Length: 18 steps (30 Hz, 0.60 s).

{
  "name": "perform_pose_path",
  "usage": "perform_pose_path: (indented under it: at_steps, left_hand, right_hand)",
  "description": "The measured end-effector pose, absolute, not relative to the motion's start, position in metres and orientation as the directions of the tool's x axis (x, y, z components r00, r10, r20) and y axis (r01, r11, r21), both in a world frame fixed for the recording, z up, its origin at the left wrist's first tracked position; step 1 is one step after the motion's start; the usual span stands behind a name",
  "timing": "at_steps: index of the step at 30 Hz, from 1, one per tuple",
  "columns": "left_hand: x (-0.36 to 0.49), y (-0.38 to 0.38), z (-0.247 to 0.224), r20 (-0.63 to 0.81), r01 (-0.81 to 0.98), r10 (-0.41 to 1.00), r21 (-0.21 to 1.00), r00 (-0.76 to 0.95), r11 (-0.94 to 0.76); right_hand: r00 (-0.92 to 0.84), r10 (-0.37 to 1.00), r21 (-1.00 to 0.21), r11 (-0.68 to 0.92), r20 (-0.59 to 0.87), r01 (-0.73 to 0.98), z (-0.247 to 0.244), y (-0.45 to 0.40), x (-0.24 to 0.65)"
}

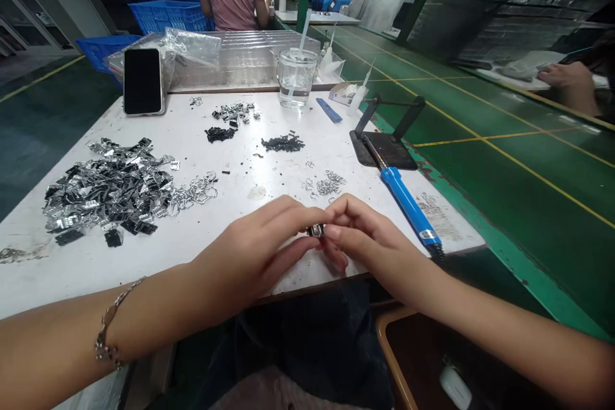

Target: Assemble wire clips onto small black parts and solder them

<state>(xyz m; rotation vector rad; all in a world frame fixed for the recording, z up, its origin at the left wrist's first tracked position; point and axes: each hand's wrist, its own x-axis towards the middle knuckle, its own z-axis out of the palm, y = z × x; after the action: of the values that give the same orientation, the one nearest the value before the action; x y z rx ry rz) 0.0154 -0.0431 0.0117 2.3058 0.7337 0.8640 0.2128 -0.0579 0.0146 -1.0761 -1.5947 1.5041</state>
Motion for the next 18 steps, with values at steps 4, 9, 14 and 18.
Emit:
perform_pose_path:
  at_steps: [4, 9, 14, 18]
  left_hand:
    - [0.016, -0.033, 0.018, 0.083, 0.167, 0.866, 0.968, 0.493, -0.188]
    - [0.015, -0.018, 0.01, -0.189, -0.217, 0.882, 0.927, 0.431, 0.305]
    - [0.012, -0.01, 0.006, -0.272, -0.329, 0.849, 0.834, 0.453, 0.442]
    - [0.009, -0.007, 0.006, -0.252, -0.366, 0.836, 0.81, 0.488, 0.458]
  right_hand:
    - [-0.511, 0.847, -0.537, 0.503, 0.148, 0.678, 0.05, -0.052, 0.25]
    - [-0.718, 0.694, 0.391, 0.676, -0.055, 0.624, 0.059, -0.036, 0.314]
    - [-0.747, 0.655, 0.55, 0.669, -0.119, 0.499, 0.037, -0.021, 0.326]
    - [-0.807, 0.59, 0.628, 0.638, -0.027, 0.445, 0.049, -0.027, 0.324]
